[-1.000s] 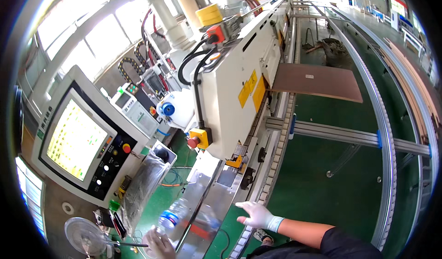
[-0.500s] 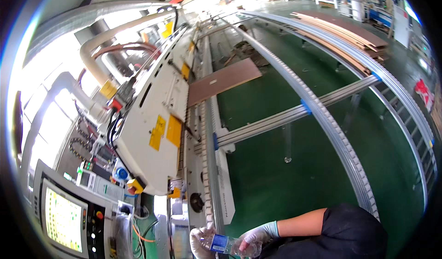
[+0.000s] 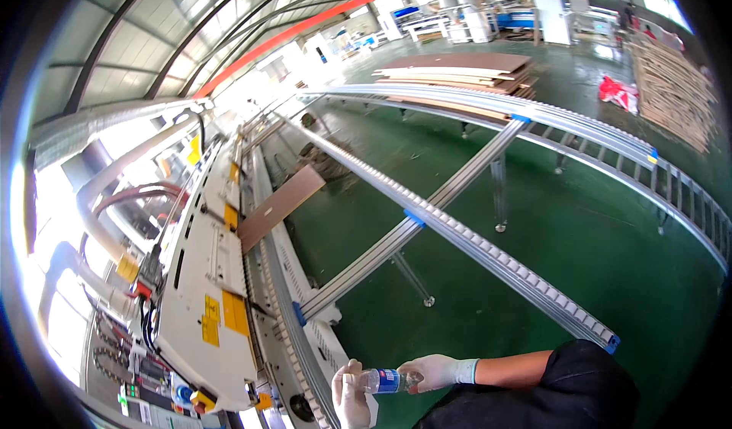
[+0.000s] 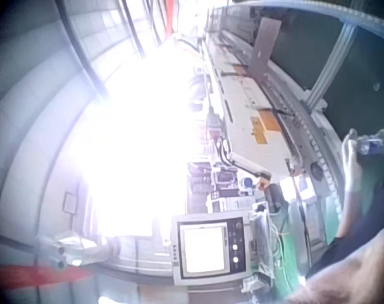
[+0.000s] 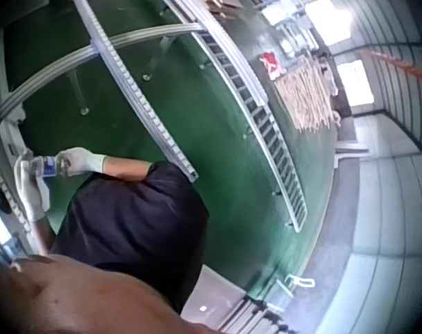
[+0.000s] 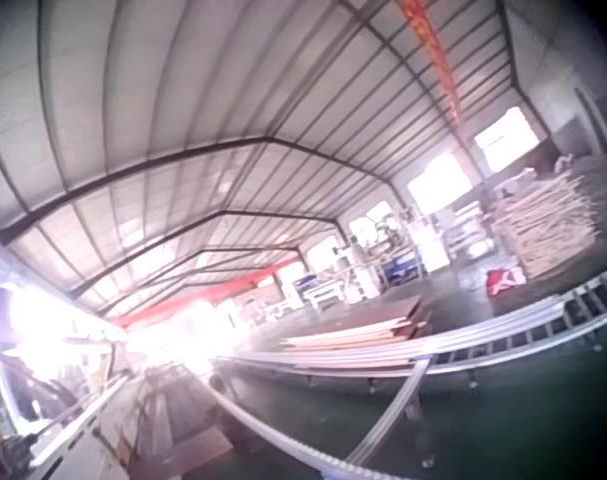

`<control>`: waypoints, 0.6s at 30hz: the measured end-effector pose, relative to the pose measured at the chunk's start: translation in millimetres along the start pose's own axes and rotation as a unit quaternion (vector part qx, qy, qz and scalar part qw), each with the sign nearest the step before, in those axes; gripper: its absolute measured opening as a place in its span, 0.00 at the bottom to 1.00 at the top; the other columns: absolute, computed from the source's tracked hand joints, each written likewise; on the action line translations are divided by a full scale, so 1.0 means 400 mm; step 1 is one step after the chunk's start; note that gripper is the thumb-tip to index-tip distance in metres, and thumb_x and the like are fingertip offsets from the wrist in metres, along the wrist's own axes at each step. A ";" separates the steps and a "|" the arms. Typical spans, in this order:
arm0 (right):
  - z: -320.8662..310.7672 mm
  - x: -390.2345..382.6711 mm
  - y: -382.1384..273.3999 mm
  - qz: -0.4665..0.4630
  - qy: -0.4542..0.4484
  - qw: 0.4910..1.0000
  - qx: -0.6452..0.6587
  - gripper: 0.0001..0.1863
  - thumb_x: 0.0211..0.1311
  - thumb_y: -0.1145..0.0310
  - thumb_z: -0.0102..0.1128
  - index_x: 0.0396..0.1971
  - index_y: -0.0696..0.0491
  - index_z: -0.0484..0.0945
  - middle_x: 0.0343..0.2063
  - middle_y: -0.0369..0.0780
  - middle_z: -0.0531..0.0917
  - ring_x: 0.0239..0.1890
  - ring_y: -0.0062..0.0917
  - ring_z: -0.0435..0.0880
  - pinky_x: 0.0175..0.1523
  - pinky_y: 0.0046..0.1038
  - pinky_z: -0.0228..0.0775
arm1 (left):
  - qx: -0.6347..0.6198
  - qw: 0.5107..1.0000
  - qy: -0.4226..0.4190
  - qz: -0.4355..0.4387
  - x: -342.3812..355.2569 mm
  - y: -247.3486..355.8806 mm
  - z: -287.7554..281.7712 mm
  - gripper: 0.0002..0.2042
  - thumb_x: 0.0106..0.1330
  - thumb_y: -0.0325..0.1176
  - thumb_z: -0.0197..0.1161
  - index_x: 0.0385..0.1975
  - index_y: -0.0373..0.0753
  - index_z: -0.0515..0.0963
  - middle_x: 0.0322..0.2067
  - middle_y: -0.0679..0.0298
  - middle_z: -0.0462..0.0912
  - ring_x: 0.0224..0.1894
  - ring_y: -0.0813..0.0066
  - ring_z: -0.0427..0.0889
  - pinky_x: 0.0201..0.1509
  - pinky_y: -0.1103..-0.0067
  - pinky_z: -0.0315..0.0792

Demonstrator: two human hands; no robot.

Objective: The person repeatedly picks up wooden panels from a stack and feeds them into a processing machine by hand.

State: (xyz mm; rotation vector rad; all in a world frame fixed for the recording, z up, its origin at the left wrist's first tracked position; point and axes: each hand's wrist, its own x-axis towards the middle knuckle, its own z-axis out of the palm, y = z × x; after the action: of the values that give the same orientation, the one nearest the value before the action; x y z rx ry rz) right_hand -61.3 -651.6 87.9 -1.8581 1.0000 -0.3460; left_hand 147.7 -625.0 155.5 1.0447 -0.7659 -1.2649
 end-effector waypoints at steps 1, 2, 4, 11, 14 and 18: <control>-0.002 -0.009 0.010 -0.008 0.016 1.000 0.016 0.35 0.56 0.50 0.64 0.61 0.51 0.68 0.47 0.44 0.81 0.50 0.37 0.81 0.55 0.33 0.72 | 0.002 1.000 -0.012 -0.003 0.013 -0.016 -0.004 0.14 0.71 0.39 0.57 0.46 0.33 0.74 0.45 0.57 0.81 0.45 0.70 0.80 0.51 0.74 0.75; -0.003 -0.017 0.021 -0.017 0.032 0.999 0.032 0.34 0.56 0.51 0.64 0.61 0.51 0.69 0.47 0.44 0.81 0.50 0.38 0.81 0.55 0.33 0.71 | 0.032 0.999 -0.022 0.000 0.028 -0.044 -0.026 0.16 0.72 0.39 0.57 0.49 0.32 0.73 0.47 0.56 0.80 0.46 0.70 0.80 0.52 0.74 0.75; 0.002 -0.022 0.048 -0.025 0.073 0.997 -0.031 0.34 0.56 0.51 0.64 0.60 0.51 0.69 0.45 0.45 0.81 0.48 0.39 0.80 0.55 0.34 0.71 | 0.050 0.998 -0.027 -0.012 0.035 -0.066 -0.035 0.16 0.72 0.38 0.56 0.50 0.32 0.73 0.48 0.55 0.80 0.48 0.69 0.80 0.52 0.74 0.76; -0.075 -0.051 0.061 -0.111 0.261 0.959 -0.009 0.29 0.56 0.58 0.66 0.56 0.53 0.70 0.47 0.45 0.79 0.50 0.41 0.78 0.56 0.36 0.70 | -0.184 0.979 0.026 -0.083 0.065 -0.141 -0.150 0.17 0.72 0.39 0.54 0.57 0.41 0.71 0.55 0.61 0.76 0.57 0.63 0.73 0.62 0.65 0.68; -0.238 -0.081 -0.067 -0.234 0.351 0.906 0.020 0.31 0.47 0.73 0.71 0.54 0.54 0.70 0.48 0.45 0.78 0.52 0.39 0.78 0.57 0.34 0.69 | -0.201 0.973 0.025 -0.110 0.052 -0.173 -0.232 0.17 0.72 0.40 0.53 0.56 0.42 0.71 0.59 0.60 0.72 0.59 0.62 0.69 0.63 0.66 0.64; -0.451 -0.163 -0.299 -0.381 0.420 0.811 -0.142 0.32 0.50 0.70 0.72 0.57 0.58 0.70 0.54 0.46 0.76 0.58 0.41 0.74 0.64 0.40 0.65 | -0.289 0.942 -0.017 -0.168 0.006 -0.227 -0.320 0.11 0.73 0.41 0.50 0.47 0.43 0.75 0.49 0.60 0.77 0.53 0.63 0.72 0.56 0.68 0.67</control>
State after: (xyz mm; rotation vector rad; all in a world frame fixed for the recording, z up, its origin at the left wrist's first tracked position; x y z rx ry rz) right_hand -153.7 -689.0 290.7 -2.3778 0.8025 -1.7003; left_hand 230.3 -600.9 24.4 0.6806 -0.2044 -1.6716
